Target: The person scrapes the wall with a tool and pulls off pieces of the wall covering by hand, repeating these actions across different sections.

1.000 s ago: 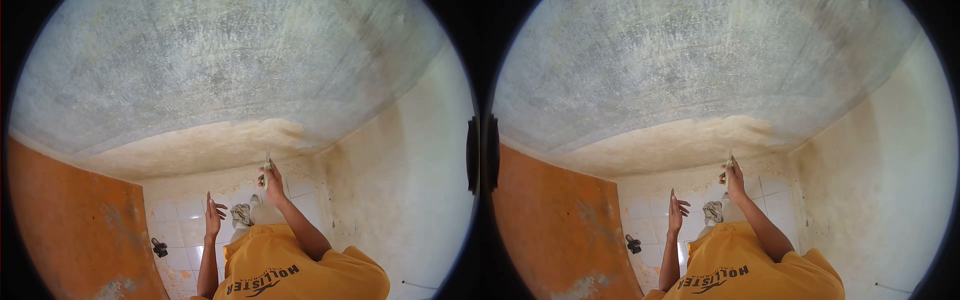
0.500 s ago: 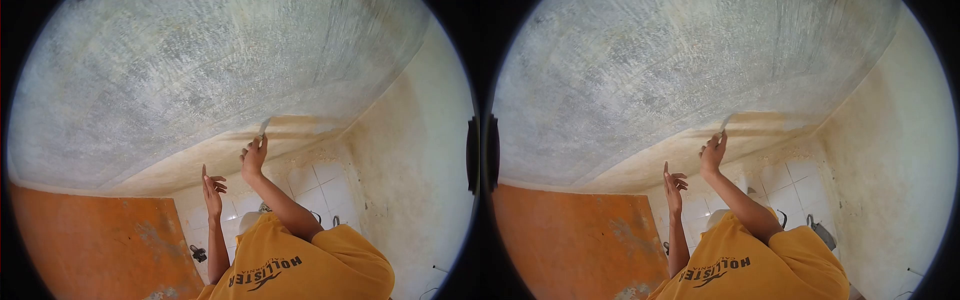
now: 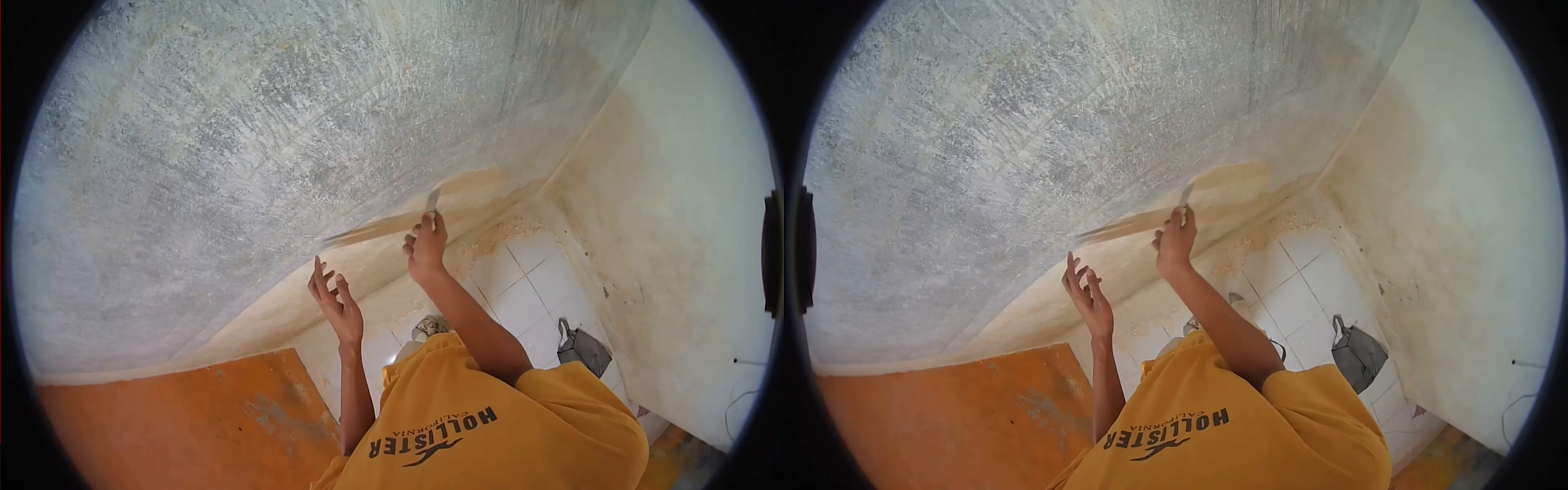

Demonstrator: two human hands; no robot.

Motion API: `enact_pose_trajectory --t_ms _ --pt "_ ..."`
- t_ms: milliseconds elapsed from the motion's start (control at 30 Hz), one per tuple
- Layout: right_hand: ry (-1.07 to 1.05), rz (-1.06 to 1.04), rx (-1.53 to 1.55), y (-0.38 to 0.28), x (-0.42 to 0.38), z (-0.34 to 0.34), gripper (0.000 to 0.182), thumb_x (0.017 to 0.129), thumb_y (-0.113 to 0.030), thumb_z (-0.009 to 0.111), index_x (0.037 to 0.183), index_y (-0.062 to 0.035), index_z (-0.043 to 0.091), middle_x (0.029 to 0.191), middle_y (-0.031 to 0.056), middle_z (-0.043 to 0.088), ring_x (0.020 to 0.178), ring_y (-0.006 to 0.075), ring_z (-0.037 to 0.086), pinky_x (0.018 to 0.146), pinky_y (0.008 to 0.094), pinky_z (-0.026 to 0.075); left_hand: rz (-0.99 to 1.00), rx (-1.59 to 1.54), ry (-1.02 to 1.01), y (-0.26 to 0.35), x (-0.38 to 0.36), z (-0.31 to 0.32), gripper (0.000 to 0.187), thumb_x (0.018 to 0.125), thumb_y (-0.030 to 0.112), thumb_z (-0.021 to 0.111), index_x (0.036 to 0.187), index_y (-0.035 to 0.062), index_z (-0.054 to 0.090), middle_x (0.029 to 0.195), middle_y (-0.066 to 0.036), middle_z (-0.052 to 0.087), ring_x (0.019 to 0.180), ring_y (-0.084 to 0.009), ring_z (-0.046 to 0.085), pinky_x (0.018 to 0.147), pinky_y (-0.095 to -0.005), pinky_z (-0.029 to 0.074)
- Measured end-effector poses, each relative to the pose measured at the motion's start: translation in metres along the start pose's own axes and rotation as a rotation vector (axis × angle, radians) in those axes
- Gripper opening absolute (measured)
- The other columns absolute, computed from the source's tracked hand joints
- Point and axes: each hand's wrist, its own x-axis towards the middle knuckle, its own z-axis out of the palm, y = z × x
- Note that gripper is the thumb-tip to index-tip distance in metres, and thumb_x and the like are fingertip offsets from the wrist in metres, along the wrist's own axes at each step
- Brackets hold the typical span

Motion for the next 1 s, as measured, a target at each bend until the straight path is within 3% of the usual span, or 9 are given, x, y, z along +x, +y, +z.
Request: enact_pose_trajectory --t_ms 67,100,200,233,333,433,733,933,1000 --pt "0.0 0.029 -0.028 -0.005 -0.053 0.023 0.034 0.108 -0.03 0.054 0.14 -0.0218 0.047 0.075 -0.0046 0.042 0.054 0.006 0.035 0.046 0.023 0.027 0.12 0.09 0.067 -0.004 0.008 0.003 0.057 0.107 0.015 0.052 0.161 0.0088 0.034 0.155 -0.021 0.032 0.135 -0.0343 0.042 0.099 -0.0429 0.049" --pt "-0.189 0.072 0.024 -0.007 -0.068 0.021 0.025 0.108 -0.027 0.054 0.132 -0.0203 0.05 0.074 -0.0043 0.041 0.052 0.0062 0.032 0.044 0.0224 0.024 0.177 0.138 0.099 -0.006 0.008 0.004 0.059 0.106 0.014 0.054 0.161 0.0089 0.033 0.159 -0.023 0.027 0.141 -0.0378 0.038 0.104 -0.0456 0.047" --pt "-0.001 -0.028 0.127 -0.004 -0.023 0.015 0.016 0.108 -0.027 0.053 0.122 -0.0187 0.052 0.074 -0.0043 0.042 0.05 0.0059 0.029 0.042 0.022 0.022 0.338 0.317 0.141 0.0 0.017 0.012 0.065 0.104 0.011 0.057 0.163 0.0105 0.029 0.168 -0.026 0.004 0.154 -0.045 0.015 0.117 -0.0541 0.035" --pt "-0.059 -0.008 0.12 -0.013 -0.02 0.009 0.013 0.108 -0.026 0.053 0.119 -0.0186 0.052 0.074 -0.0038 0.042 0.05 0.0057 0.029 0.041 0.0221 0.023 0.331 0.25 0.077 -0.011 0.02 0.014 0.07 0.103 0.013 0.058 0.164 0.0106 0.025 0.168 -0.028 -0.014 0.156 -0.0497 -0.003 0.122 -0.0624 0.018" --pt "-0.16 0.083 0.11 -0.018 -0.062 0.018 0.009 0.109 -0.026 0.052 0.112 -0.0173 0.051 0.074 -0.0032 0.042 0.051 0.0057 0.03 0.041 0.0217 0.023 0.411 0.39 0.049 -0.022 0.031 0.019 0.074 0.102 0.014 0.06 0.166 0.0109 0.021 0.165 -0.031 -0.024 0.154 -0.0537 -0.015 0.122 -0.0663 0.01" --pt "-0.079 0.014 0.17 -0.01 -0.035 0.011 0.008 0.108 -0.025 0.052 0.108 -0.0175 0.051 0.075 -0.0034 0.042 0.052 0.0054 0.031 0.042 0.0212 0.023 0.405 0.329 -0.006 -0.035 0.042 0.03 0.08 0.102 0.017 0.062 0.166 0.0114 0.015 0.162 -0.034 -0.029 0.15 -0.0566 -0.024 0.12 -0.0684 0.002" --pt "-0.187 0.07 0.145 -0.024 -0.042 0.002 0.007 0.108 -0.025 0.053 0.106 -0.0182 0.051 0.077 -0.0032 0.042 0.052 0.0053 0.03 0.041 0.0205 0.021 0.419 0.375 -0.058 -0.062 0.052 0.043 0.093 0.101 0.023 0.065 0.166 0.0091 0.0 0.157 -0.042 -0.028 0.143 -0.0637 -0.028 0.118 -0.0731 0.001" --pt "-0.178 0.031 0.1 -0.021 -0.056 0.011 0.015 0.108 -0.025 0.051 0.122 -0.018 0.052 0.076 -0.0034 0.041 0.051 0.0057 0.03 0.041 0.0226 0.022 0.373 0.484 -0.103 -0.078 0.055 0.051 0.1 0.1 0.035 0.065 0.162 -0.0007 -0.005 0.152 -0.051 -0.024 0.139 -0.0711 -0.025 0.115 -0.0761 -0.001" --pt "-0.179 0.032 0.105 -0.024 -0.061 0.011 0.009 0.108 -0.024 0.052 0.114 -0.0182 0.052 0.078 -0.003 0.042 0.052 0.0058 0.03 0.041 0.0213 0.022 0.371 0.504 -0.109 -0.078 0.054 0.053 0.101 0.1 0.038 0.064 0.161 -0.0039 -0.005 0.15 -0.053 -0.023 0.138 -0.0726 -0.024 0.115 -0.0768 -0.002"
